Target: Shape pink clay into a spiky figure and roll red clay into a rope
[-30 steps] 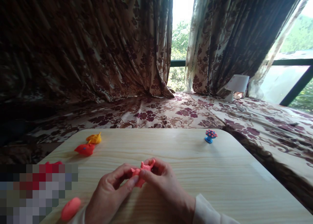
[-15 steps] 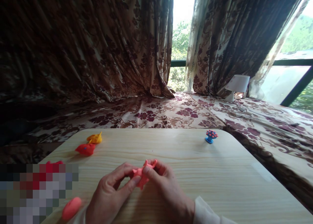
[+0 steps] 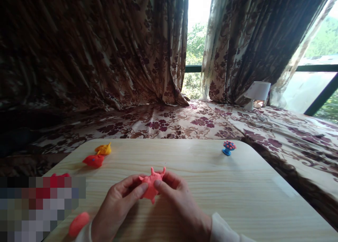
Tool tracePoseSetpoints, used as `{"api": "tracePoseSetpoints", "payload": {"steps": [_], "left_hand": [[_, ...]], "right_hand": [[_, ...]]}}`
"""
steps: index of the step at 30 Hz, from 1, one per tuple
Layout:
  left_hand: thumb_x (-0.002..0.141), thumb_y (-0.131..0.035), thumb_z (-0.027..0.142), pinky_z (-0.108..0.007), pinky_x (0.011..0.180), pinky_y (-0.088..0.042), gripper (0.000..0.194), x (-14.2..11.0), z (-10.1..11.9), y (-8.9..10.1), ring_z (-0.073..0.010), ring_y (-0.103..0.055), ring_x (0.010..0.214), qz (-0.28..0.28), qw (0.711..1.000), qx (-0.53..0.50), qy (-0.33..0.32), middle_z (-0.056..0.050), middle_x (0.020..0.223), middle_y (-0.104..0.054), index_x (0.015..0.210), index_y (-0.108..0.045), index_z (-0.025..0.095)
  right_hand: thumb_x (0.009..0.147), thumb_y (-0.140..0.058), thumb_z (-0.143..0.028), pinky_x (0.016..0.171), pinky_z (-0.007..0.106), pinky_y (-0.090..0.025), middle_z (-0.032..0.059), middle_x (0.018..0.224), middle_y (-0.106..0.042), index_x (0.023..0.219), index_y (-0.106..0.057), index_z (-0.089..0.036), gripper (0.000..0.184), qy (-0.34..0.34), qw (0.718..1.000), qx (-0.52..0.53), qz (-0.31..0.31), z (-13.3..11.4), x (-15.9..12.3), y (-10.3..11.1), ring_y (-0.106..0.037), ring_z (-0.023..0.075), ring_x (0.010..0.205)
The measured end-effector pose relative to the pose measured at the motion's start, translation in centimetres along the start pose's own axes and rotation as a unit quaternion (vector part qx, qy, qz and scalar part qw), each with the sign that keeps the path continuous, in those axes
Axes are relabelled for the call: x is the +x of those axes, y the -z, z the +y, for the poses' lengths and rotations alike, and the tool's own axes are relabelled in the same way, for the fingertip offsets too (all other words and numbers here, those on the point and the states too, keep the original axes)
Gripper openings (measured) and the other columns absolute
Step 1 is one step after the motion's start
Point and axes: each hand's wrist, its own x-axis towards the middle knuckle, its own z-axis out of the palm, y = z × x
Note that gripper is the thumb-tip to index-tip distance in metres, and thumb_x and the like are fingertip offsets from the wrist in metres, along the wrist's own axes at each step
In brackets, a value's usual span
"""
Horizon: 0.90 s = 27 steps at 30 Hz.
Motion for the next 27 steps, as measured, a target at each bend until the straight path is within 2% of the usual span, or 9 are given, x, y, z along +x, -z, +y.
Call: {"api": "tracePoseSetpoints", "payload": {"steps": [5,12,19,23,27], "left_hand": [[0.075,-0.064,0.029,-0.025,0.074,-0.048,0.019,-0.06,-0.27,0.06,-0.0179,-0.061,0.078,-0.029,0.998,0.054,-0.023,-0.002,0.077,-0.069,0.089,-0.070,0.018],[0.078,-0.059,0.030,-0.026,0.071,-0.046,0.018,-0.19,-0.26,-0.11,-0.0184,-0.059,0.075,-0.049,0.992,0.109,-0.044,-0.003,0.072,-0.064,0.085,-0.068,0.016],[0.077,-0.062,0.030,-0.023,0.067,-0.045,0.016,-0.25,0.46,-0.44,-0.0151,-0.057,0.070,-0.044,0.997,0.065,-0.017,-0.001,0.069,-0.065,0.074,-0.068,0.016],[0.075,-0.065,0.030,-0.023,0.070,-0.045,0.016,-0.39,0.61,-0.53,-0.0159,-0.059,0.074,-0.033,0.999,0.028,-0.001,-0.001,0.073,-0.068,0.081,-0.071,0.017],[0.075,-0.066,0.032,-0.026,0.075,-0.045,0.017,-0.48,0.31,-0.22,-0.0161,-0.059,0.074,-0.053,0.997,-0.035,0.048,-0.001,0.074,-0.069,0.084,-0.073,0.019]], "right_hand": [[0.079,-0.067,-0.031,0.075,0.023,-0.042,0.0001,0.078,-0.067,0.086,-0.068,-0.015,0.018,-0.007,1.000,-0.014,0.009,-0.17,-0.06,-0.10,-0.057,0.0140,0.079],[0.074,-0.071,-0.032,0.069,0.022,-0.042,-0.0013,0.074,-0.063,0.078,-0.064,-0.013,0.021,-0.037,0.999,0.002,0.030,-0.34,0.09,-0.26,-0.054,0.0110,0.071],[0.072,-0.072,-0.035,0.066,0.021,-0.041,-0.0030,0.069,-0.061,0.074,-0.062,-0.014,0.023,-0.014,0.999,0.018,0.039,-0.05,-0.05,-0.41,-0.053,0.0107,0.067],[0.075,-0.069,-0.037,0.069,0.023,-0.041,-0.0018,0.073,-0.062,0.078,-0.062,-0.016,0.022,-0.014,0.998,0.027,0.052,0.17,-0.21,-0.39,-0.054,0.0126,0.070],[0.075,-0.070,-0.035,0.066,0.024,-0.041,-0.0009,0.073,-0.061,0.080,-0.063,-0.015,0.022,-0.029,0.999,0.033,0.022,0.12,-0.41,-0.18,-0.054,0.0130,0.069]]}}
